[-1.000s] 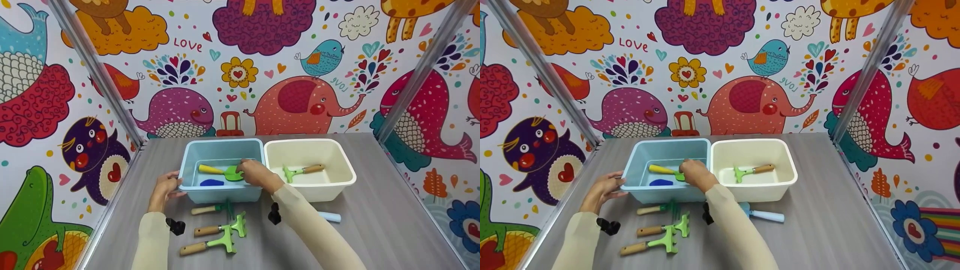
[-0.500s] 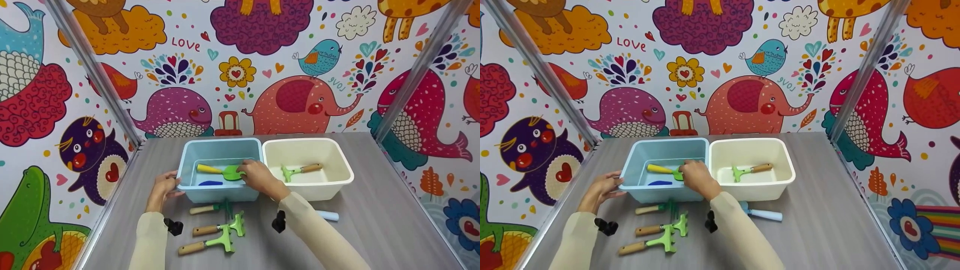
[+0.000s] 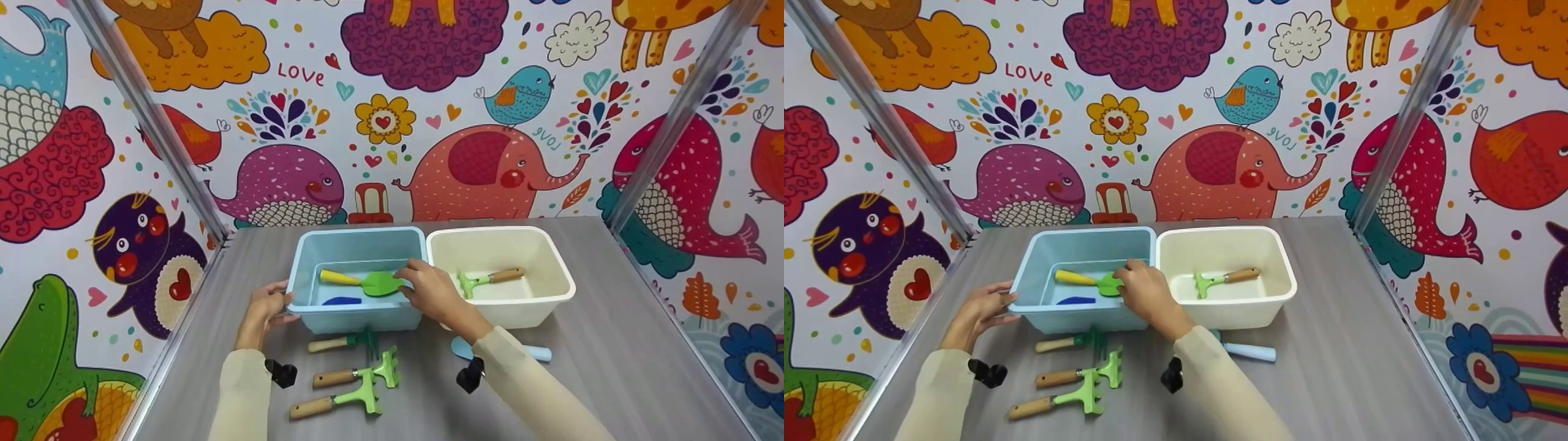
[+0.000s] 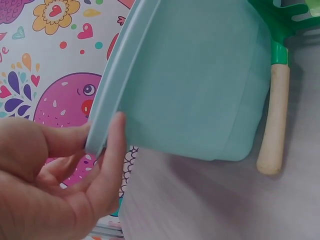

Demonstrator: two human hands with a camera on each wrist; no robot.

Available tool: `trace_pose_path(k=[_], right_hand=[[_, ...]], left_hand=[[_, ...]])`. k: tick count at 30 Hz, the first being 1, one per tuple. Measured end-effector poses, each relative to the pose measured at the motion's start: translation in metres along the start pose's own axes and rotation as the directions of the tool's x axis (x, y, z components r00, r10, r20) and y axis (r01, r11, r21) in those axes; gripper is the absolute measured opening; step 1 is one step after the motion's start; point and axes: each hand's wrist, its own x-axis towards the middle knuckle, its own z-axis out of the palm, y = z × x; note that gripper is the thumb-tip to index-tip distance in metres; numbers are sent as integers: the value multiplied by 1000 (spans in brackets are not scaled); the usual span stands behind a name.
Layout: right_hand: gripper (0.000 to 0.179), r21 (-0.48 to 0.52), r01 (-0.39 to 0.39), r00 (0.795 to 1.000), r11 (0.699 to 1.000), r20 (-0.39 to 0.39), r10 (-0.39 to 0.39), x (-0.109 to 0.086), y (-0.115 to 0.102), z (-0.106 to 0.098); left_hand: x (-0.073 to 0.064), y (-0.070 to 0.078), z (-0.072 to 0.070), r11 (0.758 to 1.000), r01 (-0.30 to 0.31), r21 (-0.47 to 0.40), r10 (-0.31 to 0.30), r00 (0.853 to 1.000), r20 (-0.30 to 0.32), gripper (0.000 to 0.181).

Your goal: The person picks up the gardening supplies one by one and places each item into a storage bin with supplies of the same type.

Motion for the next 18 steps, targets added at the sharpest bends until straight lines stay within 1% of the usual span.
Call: trace_pose_path(k=[4,8,10,14,18], right_hand=[[22,-2,7,1000,1000,-21,-7,-9,0,-3],[23,-3,14,998,1000,-55,-14,-19,2,-5],[24,-25,37,996,999,-81,-39,-23,3,-5],[24,-101,88,987,991,-126,-100,-33,5,-4],[23,-119,99,982,988,-150,-116,-43,8,-3]], left_hand=[[-1,0,0,1000,3,-4,-3,1000,1,49],[0,0,0,1000,1,-3,-1,1000,15,50],[0,-1,-1,1000,-3,0,3,1000,19,50],[1,-1,-2,1000,-14,-4,14,1000,21,50],[2,-1,-1,1000,-16,0,16,1000,20,50]])
